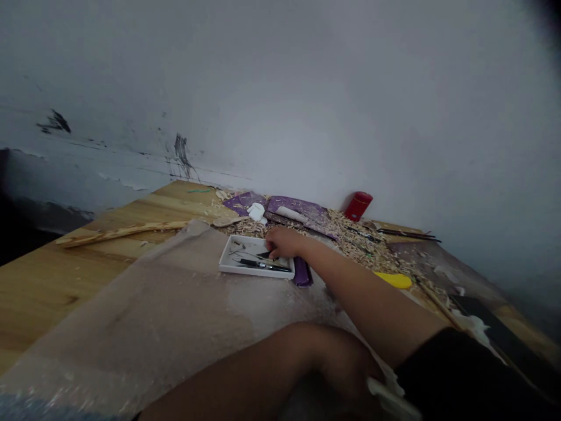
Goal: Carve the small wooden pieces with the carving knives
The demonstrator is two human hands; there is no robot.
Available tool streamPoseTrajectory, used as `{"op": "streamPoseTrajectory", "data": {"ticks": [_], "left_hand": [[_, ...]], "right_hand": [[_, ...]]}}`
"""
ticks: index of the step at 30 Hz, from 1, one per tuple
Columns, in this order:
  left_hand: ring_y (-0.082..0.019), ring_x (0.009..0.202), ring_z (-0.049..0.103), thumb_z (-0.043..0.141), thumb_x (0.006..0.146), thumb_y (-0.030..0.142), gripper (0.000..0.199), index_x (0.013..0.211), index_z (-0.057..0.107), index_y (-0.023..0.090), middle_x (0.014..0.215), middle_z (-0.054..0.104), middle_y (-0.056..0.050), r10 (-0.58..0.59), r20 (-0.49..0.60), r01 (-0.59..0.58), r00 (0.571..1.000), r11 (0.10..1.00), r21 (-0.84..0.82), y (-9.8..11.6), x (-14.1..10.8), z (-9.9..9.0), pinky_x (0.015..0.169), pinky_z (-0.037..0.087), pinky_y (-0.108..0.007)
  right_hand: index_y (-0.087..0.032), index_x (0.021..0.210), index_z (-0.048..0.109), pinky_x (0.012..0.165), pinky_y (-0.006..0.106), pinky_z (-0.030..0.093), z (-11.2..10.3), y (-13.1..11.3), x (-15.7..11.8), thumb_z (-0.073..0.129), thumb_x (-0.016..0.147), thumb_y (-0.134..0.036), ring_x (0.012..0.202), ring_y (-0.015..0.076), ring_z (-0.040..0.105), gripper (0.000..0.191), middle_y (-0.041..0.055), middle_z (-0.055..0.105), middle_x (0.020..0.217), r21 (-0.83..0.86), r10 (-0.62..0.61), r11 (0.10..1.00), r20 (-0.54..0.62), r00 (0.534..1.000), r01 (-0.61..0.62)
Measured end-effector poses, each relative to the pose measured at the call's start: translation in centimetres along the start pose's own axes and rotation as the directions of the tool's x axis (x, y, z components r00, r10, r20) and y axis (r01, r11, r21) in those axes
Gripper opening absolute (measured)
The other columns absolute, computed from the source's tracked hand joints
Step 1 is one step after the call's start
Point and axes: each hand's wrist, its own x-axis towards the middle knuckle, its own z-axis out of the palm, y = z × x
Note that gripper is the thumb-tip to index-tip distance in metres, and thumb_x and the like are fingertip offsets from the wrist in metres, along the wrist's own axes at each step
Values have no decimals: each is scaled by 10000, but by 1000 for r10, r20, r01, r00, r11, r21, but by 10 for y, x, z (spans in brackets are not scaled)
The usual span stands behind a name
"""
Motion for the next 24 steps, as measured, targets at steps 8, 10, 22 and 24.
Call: {"op": "streamPoseTrajectory", "data": {"ticks": [8, 10, 22, 24], "left_hand": [[-164, 873, 581, 630, 649, 208, 348, 977, 580, 106, 895, 613, -30, -31, 31, 30, 999, 999, 27, 2, -3, -1, 781, 430, -241], [-164, 852, 585, 632, 654, 250, 367, 988, 581, 104, 904, 615, -35, -36, 33, 35, 999, 999, 26, 0, -3, 0, 766, 435, -242], [-154, 782, 584, 600, 676, 298, 320, 948, 613, 129, 845, 620, -21, -75, -22, 75, 997, 997, -14, 7, -10, -5, 726, 439, -246], [-143, 745, 579, 609, 659, 294, 283, 901, 618, 146, 792, 610, 1, -92, -31, 90, 995, 995, -53, 8, -10, -6, 707, 437, -241]], "right_hand": [[-160, 771, 633, 630, 197, 340, 0, 1, -3, 672, 661, -328, 776, 140, 546, 205, 30, 633, 814, 56, 30, 998, -10, 999, -30], [-159, 759, 634, 614, 198, 333, -1, 1, -4, 660, 672, -320, 753, 138, 545, 185, 29, 634, 793, 66, 44, 997, -14, 999, -43], [-203, 909, 601, 604, 212, 313, -14, -5, -31, 562, 747, -259, 766, 141, 554, 176, 18, 647, 873, 140, 173, 978, -125, 977, -155], [-208, 890, 601, 631, 217, 316, -12, -6, -37, 545, 758, -243, 784, 146, 552, 148, 17, 643, 869, 167, 205, 970, -158, 966, -179]]}}
